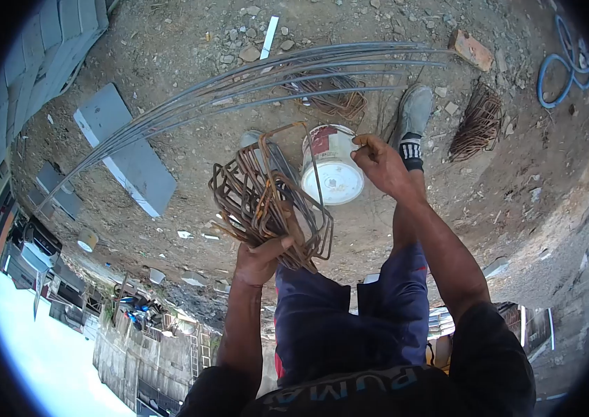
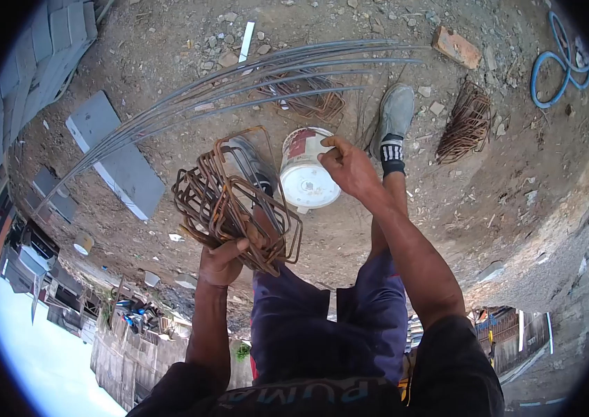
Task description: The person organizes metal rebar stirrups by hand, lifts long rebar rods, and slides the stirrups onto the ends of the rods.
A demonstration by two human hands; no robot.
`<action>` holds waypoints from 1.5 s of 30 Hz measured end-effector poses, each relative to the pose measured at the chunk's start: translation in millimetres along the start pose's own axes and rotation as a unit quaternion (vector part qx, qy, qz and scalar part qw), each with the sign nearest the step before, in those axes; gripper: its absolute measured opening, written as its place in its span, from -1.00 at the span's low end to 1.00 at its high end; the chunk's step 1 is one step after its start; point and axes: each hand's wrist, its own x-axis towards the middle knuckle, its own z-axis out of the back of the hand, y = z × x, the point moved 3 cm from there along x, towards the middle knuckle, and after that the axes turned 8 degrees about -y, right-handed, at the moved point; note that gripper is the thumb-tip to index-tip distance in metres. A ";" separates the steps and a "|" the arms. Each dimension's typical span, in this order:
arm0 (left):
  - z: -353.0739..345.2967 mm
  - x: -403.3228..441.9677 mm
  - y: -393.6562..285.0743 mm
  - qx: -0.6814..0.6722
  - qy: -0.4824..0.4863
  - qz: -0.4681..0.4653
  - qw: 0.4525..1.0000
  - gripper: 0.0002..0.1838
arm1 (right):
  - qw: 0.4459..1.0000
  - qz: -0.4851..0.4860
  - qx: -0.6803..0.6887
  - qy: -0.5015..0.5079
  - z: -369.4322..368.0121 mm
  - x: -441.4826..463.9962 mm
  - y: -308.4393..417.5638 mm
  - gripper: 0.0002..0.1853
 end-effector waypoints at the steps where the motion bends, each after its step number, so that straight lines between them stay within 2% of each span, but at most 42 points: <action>1: -4.8 5.0 6.2 -0.013 0.005 0.025 1.000 -0.52 | 0.999 -0.007 -0.047 0.018 5.4 7.1 -9.6 -0.51; 4: -30.5 21.0 20.2 -0.066 0.054 0.018 0.996 -0.56 | 0.985 0.046 -0.163 0.032 13.8 40.0 -27.6 -0.42; 7: -50.7 22.9 32.9 -0.043 0.057 0.048 0.996 -0.61 | 0.967 0.018 -0.243 0.077 18.1 85.7 -42.7 -0.26; 10: -64.6 23.1 39.7 0.001 0.048 0.057 0.997 -0.63 | 0.984 -0.027 -0.168 -0.051 37.2 125.8 -57.2 -0.20; 13: -84.0 30.4 43.7 0.029 0.063 0.046 0.997 -0.62 | 0.971 -0.052 -0.032 -0.231 61.3 144.7 -88.5 -0.31; 16: -110.1 38.4 47.6 0.067 0.028 0.039 0.997 -0.57 | 0.981 0.001 0.055 -0.188 80.8 147.4 -117.0 -0.39; 17: -123.0 41.5 46.2 0.073 0.044 0.042 0.996 -0.59 | 0.977 -0.020 0.112 -0.178 86.3 143.1 -126.5 -0.43; 19: -144.0 48.8 47.4 0.144 0.021 0.034 0.989 -0.61 | 0.961 -0.061 0.224 -0.153 111.7 94.1 -97.7 -0.53; 22: -177.1 63.6 50.4 0.269 0.017 0.046 0.962 -0.63 | 0.920 -0.043 0.337 -0.194 146.2 22.0 -54.7 -0.61; 23: -189.6 69.7 54.1 0.255 0.036 0.041 0.965 -0.63 | 0.906 -0.030 0.367 -0.210 153.1 2.6 -48.0 -0.62; 26: -222.1 94.4 70.4 0.251 0.088 0.029 0.963 -0.61 | 0.872 0.019 0.460 -0.167 161.9 -44.9 -36.3 -0.57; 29: -254.0 111.1 83.2 0.234 0.117 0.025 0.965 -0.61 | 0.909 0.069 0.378 -0.159 158.1 -65.6 -23.1 -0.41; 32: -274.7 127.1 95.4 0.211 0.132 0.044 0.968 -0.53 | 0.896 0.070 0.403 -0.171 157.5 -61.4 -38.5 -0.25; 33: -280.5 133.5 99.4 0.207 0.137 0.056 0.967 -0.50 | 0.904 0.077 0.387 -0.163 164.3 -60.5 -39.2 -0.05; 36: -292.7 148.3 106.2 0.187 0.158 0.104 0.964 -0.45 | 0.938 0.083 0.283 -0.184 172.6 -58.3 -34.8 0.12; 37: -296.2 152.4 108.3 0.177 0.161 0.120 0.963 -0.45 | 0.953 0.065 0.238 -0.177 173.3 -53.0 -45.0 0.24; 41: -300.5 163.4 112.3 0.200 0.172 0.154 0.952 -0.48 | 0.946 0.036 0.279 -0.162 179.2 -46.4 -52.8 0.22; 45: -297.4 168.2 114.0 0.203 0.163 0.149 0.954 -0.54 | 0.942 0.049 0.296 -0.152 182.6 -46.8 -61.4 0.14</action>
